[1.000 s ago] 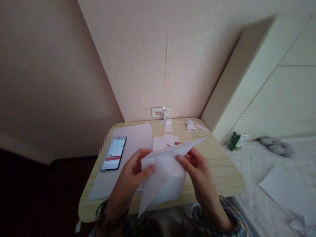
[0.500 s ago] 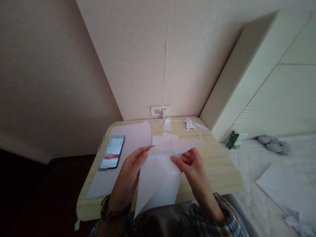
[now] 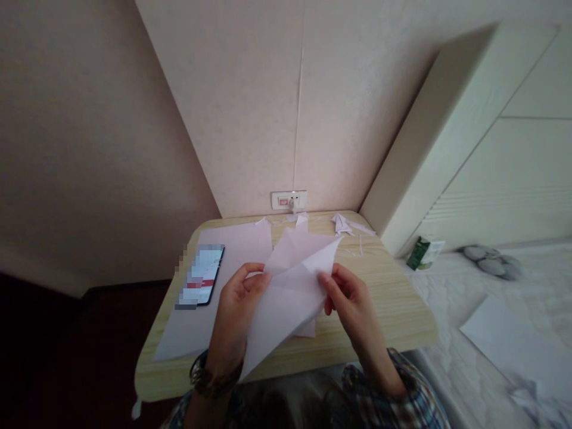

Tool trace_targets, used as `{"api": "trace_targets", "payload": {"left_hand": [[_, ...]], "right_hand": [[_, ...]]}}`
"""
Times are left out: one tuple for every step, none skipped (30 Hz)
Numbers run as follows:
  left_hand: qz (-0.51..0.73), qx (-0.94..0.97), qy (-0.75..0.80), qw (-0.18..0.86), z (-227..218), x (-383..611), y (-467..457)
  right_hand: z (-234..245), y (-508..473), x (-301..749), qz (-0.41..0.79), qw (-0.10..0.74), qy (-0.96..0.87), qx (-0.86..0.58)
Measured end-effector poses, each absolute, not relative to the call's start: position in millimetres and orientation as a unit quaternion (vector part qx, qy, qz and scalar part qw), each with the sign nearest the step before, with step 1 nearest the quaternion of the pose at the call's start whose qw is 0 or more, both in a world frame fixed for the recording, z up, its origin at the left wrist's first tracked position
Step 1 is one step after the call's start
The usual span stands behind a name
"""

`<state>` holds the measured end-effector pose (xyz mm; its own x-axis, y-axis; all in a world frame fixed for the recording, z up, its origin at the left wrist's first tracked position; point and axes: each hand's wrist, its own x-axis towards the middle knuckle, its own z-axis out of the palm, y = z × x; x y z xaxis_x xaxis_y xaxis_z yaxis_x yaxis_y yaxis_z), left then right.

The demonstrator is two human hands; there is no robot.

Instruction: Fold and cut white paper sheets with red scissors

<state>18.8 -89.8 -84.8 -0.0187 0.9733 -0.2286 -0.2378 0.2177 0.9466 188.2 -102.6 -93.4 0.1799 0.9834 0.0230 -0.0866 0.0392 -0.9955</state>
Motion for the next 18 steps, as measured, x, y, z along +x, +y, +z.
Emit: {"api": "trace_targets", "payload": {"left_hand": [[0.508, 0.371, 0.505, 0.591, -85.4, 19.5, -89.6], [0.508, 0.377, 0.508, 0.585, -86.5, 20.0, -89.4], [0.507, 0.382, 0.51, 0.58, -87.7, 20.4, -89.1], [0.506, 0.388, 0.512, 0.575, -89.1, 20.6, -88.8], [0.505, 0.394, 0.514, 0.571, -90.5, 20.6, -88.4], [0.503, 0.4, 0.514, 0.567, -91.7, 20.6, -88.1], [0.501, 0.407, 0.514, 0.565, -92.6, 20.5, -87.9], [0.5, 0.414, 0.513, 0.562, -93.2, 20.3, -87.8], [0.498, 0.42, 0.512, 0.56, -93.4, 20.2, -87.9], [0.495, 0.426, 0.511, 0.558, -93.4, 20.2, -88.1], [0.493, 0.431, 0.511, 0.556, -93.1, 20.2, -88.4], [0.492, 0.436, 0.511, 0.554, -92.8, 20.4, -88.8], [0.49, 0.44, 0.51, 0.553, -92.4, 20.7, -89.2], [0.486, 0.445, 0.51, 0.553, -92.1, 21.1, -89.5], [0.482, 0.449, 0.508, 0.555, -91.9, 21.6, -89.7], [0.477, 0.453, 0.507, 0.557, -91.9, 22.2, -89.9], [0.472, 0.457, 0.504, 0.56, -91.9, 22.7, -89.9], [0.468, 0.46, 0.501, 0.564, -92.1, 23.2, -89.9]], "right_hand": [[-93.5, -102.5, 188.8, 0.463, 0.57, -0.441, -0.516], [-93.8, -102.3, 189.5, 0.461, 0.568, -0.443, -0.518], [-94.2, -102.1, 190.0, 0.459, 0.566, -0.445, -0.521], [-94.7, -101.8, 190.6, 0.456, 0.565, -0.446, -0.523], [-95.0, -101.5, 191.2, 0.454, 0.565, -0.446, -0.525], [-95.3, -101.0, 191.7, 0.45, 0.567, -0.444, -0.528], [-95.4, -100.5, 192.1, 0.447, 0.569, -0.442, -0.531], [-95.4, -100.0, 192.3, 0.444, 0.572, -0.439, -0.533], [-95.2, -99.4, 192.2, 0.442, 0.574, -0.436, -0.534], [-94.9, -98.9, 191.7, 0.442, 0.577, -0.433, -0.533], [-94.5, -98.5, 190.8, 0.444, 0.583, -0.428, -0.529], [-94.0, -98.1, 189.4, 0.449, 0.592, -0.419, -0.522], [-93.7, -97.8, 187.8, 0.455, 0.604, -0.405, -0.514], [-93.4, -97.5, 186.1, 0.461, 0.619, -0.385, -0.506], [-93.3, -97.3, 184.6, 0.465, 0.633, -0.364, -0.501], [-93.3, -97.2, 183.2, 0.467, 0.644, -0.344, -0.499], [-93.5, -97.0, 182.3, 0.468, 0.65, -0.33, -0.499], [-93.7, -96.8, 181.8, 0.465, 0.653, -0.322, -0.503]]}}
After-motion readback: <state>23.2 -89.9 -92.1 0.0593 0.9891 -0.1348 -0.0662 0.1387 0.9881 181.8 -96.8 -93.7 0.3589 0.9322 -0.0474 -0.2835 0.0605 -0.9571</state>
